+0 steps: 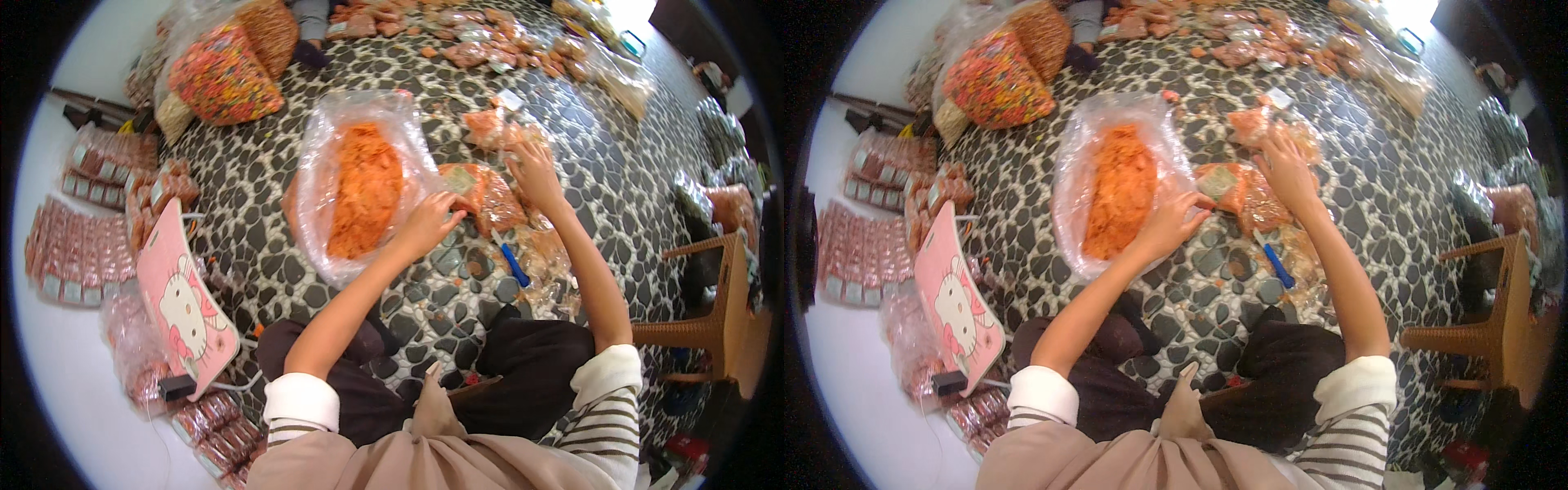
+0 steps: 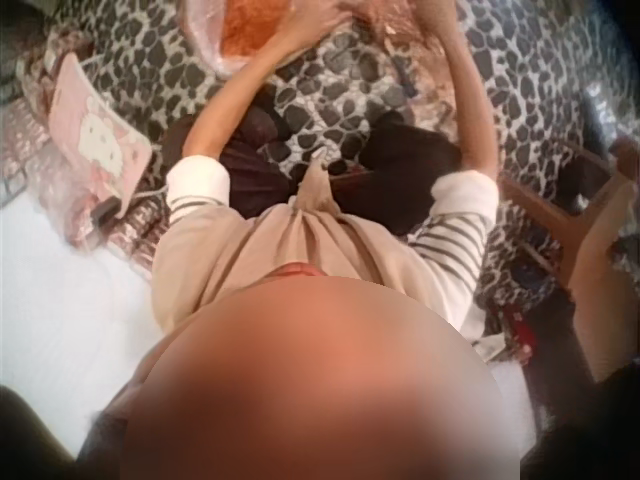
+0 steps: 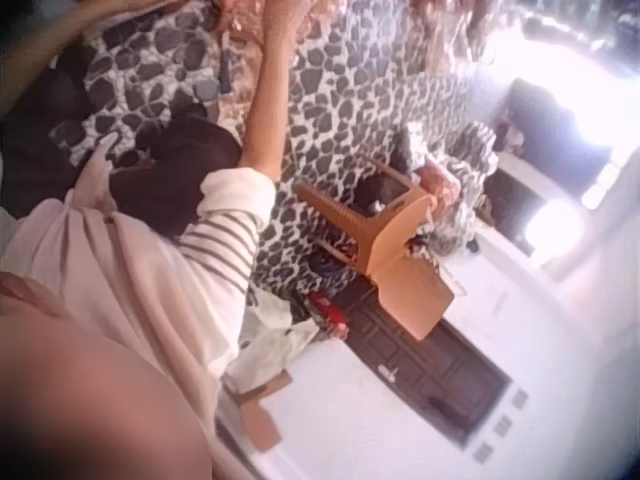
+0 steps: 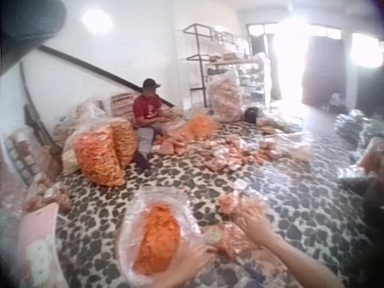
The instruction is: The person sits on the floor and uses a knife to cut orange dried fruit pieces from a large plastic bag into smaller portions. The cut pieces are placed into smaller plastic bags on the floor. Another person is visible in the background performing a similar task.
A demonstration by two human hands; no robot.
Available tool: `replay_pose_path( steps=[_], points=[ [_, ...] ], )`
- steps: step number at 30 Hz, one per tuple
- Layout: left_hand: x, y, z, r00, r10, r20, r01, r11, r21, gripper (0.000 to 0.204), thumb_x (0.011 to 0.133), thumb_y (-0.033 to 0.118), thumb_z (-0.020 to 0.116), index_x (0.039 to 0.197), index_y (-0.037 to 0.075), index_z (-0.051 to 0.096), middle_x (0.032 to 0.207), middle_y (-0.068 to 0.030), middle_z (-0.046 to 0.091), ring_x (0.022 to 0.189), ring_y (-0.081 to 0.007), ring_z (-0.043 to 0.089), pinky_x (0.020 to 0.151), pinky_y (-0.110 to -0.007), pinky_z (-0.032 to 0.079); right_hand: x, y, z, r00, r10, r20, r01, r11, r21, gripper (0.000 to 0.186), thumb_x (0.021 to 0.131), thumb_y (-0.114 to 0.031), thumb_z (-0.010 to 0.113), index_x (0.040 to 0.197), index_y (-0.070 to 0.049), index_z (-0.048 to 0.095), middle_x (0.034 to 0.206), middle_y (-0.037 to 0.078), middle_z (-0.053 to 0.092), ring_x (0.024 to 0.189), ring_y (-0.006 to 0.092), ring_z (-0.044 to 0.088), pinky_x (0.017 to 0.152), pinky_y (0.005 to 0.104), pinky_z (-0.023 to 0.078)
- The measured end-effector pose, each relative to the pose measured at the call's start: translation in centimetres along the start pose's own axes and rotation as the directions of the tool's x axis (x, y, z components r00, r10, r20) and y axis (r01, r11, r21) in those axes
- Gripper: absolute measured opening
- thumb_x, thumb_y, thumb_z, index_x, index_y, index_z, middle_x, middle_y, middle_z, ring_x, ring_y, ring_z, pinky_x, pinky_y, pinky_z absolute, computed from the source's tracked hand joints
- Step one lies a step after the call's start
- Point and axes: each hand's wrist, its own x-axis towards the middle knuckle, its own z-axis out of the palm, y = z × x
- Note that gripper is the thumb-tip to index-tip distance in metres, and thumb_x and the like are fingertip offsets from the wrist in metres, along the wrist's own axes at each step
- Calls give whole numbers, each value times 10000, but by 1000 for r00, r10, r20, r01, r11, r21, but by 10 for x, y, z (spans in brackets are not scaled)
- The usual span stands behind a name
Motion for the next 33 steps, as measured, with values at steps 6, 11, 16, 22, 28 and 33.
replay_pose_path(
  steps=[6, 11, 16, 22, 28, 33],
  points=[
    [32, -24, 135, 996, -87, -3, 87, 996, 4, 236, 816, 162, 567, 1004, 23, 531, 1003, -150, 530, 986, -321, 489, 856, -383, 391, -134, 54, 77, 710, 423, 562, -379, 903, -201, 431, 727, -288, 648, 1026, -10, 510, 1028, 196, 532, 1022, 326, 496, 783, 430, 430],
    [14, -91, 225, 819, -572, 38, 568, 802, -185, 389, 814, 157, 578, 1133, -5, 427, 1119, -169, 467, 1043, -330, 445, 902, -390, 360, -204, 55, 146, 834, 343, 432, -227, 927, -298, 457, 670, -345, 689, 950, -17, 538, 967, 135, 501, 954, 287, 487, 752, 377, 420],
    [58, -120, 273, 476, -879, -28, 850, 468, -240, 613, 782, 393, 600, 1167, -34, 387, 1156, -199, 437, 1096, -324, 430, 914, -417, 359, -208, 60, 159, 835, 394, 385, -293, 909, -296, 346, 666, -295, 675, 870, -44, 551, 906, 111, 499, 912, 261, 484, 719, 363, 397],
    [98, -131, 283, 119, -991, 65, 967, 101, -233, 908, 600, 581, 685, 1176, -50, 377, 1177, -214, 441, 1081, -337, 454, 878, -440, 390, -201, 69, 131, 744, 560, 366, -541, 825, -163, 288, 789, -225, 570, 969, -38, 445, 804, 181, 583, 815, 328, 556, 719, 422, 413],
    [94, -125, 284, 335, -918, 211, 783, 147, -605, 593, 654, 385, 695, 1012, -66, 555, 1036, -202, 581, 942, -287, 565, 773, -369, 430, -206, 98, 95, 638, 744, 198, -766, 638, 71, 252, 810, -186, 517, 971, -15, 426, 773, 246, 559, 748, 422, 545, 653, 488, 418],
    [97, -79, 265, 491, -781, 386, 701, 92, -707, 392, 745, 320, 667, 938, -6, 568, 927, -111, 579, 823, -182, 540, 733, -329, 429, -202, 115, 53, 461, 868, 184, -865, 393, 313, 184, 842, -206, 558, 905, -50, 485, 586, 39, 475, 470, 153, 471, 447, 288, 370]
  ],
)
